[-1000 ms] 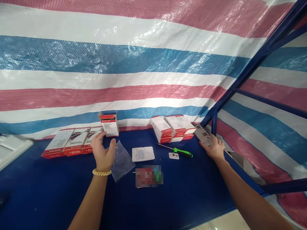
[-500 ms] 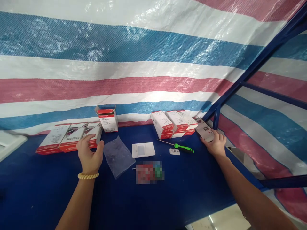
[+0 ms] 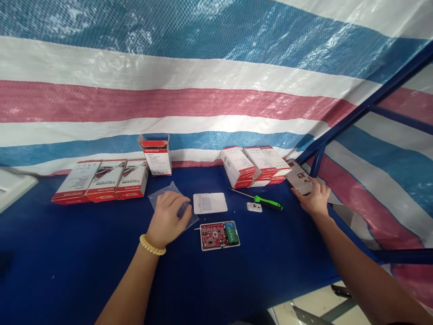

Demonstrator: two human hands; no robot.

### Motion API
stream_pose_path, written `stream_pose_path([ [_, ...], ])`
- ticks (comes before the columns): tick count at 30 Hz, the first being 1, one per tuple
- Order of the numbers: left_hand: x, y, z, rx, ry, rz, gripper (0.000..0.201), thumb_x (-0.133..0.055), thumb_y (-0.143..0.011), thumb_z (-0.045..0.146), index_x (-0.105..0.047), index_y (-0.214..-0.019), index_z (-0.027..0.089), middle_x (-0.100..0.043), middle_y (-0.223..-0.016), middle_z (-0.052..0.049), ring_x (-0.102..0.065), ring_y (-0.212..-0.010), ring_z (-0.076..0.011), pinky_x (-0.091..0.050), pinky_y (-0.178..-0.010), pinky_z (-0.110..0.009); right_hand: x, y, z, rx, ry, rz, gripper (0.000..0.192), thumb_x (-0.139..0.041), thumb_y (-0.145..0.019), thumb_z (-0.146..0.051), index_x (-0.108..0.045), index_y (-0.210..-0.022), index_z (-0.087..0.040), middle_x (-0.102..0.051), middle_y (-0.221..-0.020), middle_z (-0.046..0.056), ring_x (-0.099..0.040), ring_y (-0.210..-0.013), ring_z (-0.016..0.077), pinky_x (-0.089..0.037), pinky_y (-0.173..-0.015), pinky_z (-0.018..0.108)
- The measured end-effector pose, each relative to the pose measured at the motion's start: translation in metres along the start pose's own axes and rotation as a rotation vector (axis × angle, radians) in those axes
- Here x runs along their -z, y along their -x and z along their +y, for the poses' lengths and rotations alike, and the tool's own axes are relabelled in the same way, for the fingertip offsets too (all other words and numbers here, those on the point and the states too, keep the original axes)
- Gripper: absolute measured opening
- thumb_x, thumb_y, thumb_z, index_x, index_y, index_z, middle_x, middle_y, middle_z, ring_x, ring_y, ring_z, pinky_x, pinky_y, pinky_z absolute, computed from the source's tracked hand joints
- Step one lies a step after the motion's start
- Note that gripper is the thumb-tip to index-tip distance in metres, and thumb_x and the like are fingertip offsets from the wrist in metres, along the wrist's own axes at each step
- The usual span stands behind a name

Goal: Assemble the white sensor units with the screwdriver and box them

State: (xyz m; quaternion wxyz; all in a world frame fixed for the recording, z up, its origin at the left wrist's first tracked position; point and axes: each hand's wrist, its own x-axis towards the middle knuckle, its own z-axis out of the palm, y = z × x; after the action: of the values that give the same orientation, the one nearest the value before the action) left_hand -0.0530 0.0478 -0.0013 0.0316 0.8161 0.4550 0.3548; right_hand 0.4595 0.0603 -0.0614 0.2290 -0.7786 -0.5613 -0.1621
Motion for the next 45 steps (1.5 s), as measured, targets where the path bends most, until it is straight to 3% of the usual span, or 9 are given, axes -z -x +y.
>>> stream_pose_path([
  [5, -0.005, 0.000, 0.012, -0.083, 0.028, -0.132, 0.013, -0.050, -0.088, 0.021, -0.063, -0.088, 0.019, -0.069, -0.084, -0.005, -0.060, -0.083, -0.0206, -0.043, -0.075, -0.038, 0.003, 0.001, -0.004, -0.037, 0.046, -0.041, 0.076, -0.052, -0.082, -0.056, -0.036, -0.138, -0.007, -0.043, -0.140, 0.025, -0.036, -0.132, 0.0360, -0.022, -0.112, 0.045],
  [22, -0.006, 0.000, 0.015, -0.105, -0.001, -0.182, 0.016, -0.051, -0.088, 0.023, -0.066, -0.085, 0.017, -0.065, -0.071, -0.005, -0.058, -0.074, -0.0200, -0.048, -0.071, -0.037, 0.004, 0.000, -0.005, -0.034, 0.093, -0.050, 0.073, -0.053, -0.083, -0.054, -0.038, -0.136, -0.007, -0.044, -0.140, 0.025, -0.036, -0.133, 0.0321, -0.022, -0.112, 0.041],
  [28, -0.006, 0.001, 0.014, -0.111, -0.026, -0.178, 0.016, -0.051, -0.088, 0.023, -0.065, -0.087, 0.016, -0.066, -0.072, -0.004, -0.058, -0.076, -0.0206, -0.048, -0.072, -0.037, 0.006, 0.000, -0.007, -0.007, 0.064, -0.044, 0.070, -0.053, -0.084, -0.052, -0.037, -0.135, -0.006, -0.043, -0.139, 0.028, -0.036, -0.131, 0.0370, -0.025, -0.109, 0.047],
  [33, -0.006, 0.001, 0.013, -0.117, -0.037, -0.183, 0.015, -0.051, -0.088, 0.022, -0.065, -0.088, 0.016, -0.067, -0.074, -0.004, -0.058, -0.077, -0.0209, -0.048, -0.072, -0.037, 0.007, -0.002, -0.009, -0.051, 0.091, -0.074, 0.069, -0.055, -0.082, -0.052, -0.039, -0.134, -0.010, -0.044, -0.140, 0.025, -0.036, -0.132, 0.0340, -0.024, -0.109, 0.045],
  [38, -0.007, 0.001, 0.013, -0.111, -0.045, -0.191, 0.015, -0.052, -0.088, 0.022, -0.065, -0.087, 0.017, -0.066, -0.075, -0.004, -0.058, -0.077, -0.0207, -0.048, -0.073, -0.038, 0.003, -0.002, -0.003, -0.004, 0.056, -0.035, 0.070, -0.054, -0.082, -0.054, -0.041, -0.132, -0.006, -0.047, -0.137, 0.027, -0.039, -0.130, 0.0343, -0.022, -0.111, 0.043],
  [45, -0.007, 0.001, 0.011, -0.110, -0.041, -0.188, 0.013, -0.053, -0.088, 0.021, -0.065, -0.087, 0.015, -0.067, -0.075, -0.004, -0.058, -0.077, -0.0198, -0.048, -0.074, -0.037, -0.011, -0.006, 0.013, 0.028, 0.024, 0.012, 0.070, -0.063, -0.077, -0.049, -0.042, -0.130, -0.007, -0.050, -0.133, 0.027, -0.045, -0.124, 0.0381, -0.028, -0.106, 0.050],
])
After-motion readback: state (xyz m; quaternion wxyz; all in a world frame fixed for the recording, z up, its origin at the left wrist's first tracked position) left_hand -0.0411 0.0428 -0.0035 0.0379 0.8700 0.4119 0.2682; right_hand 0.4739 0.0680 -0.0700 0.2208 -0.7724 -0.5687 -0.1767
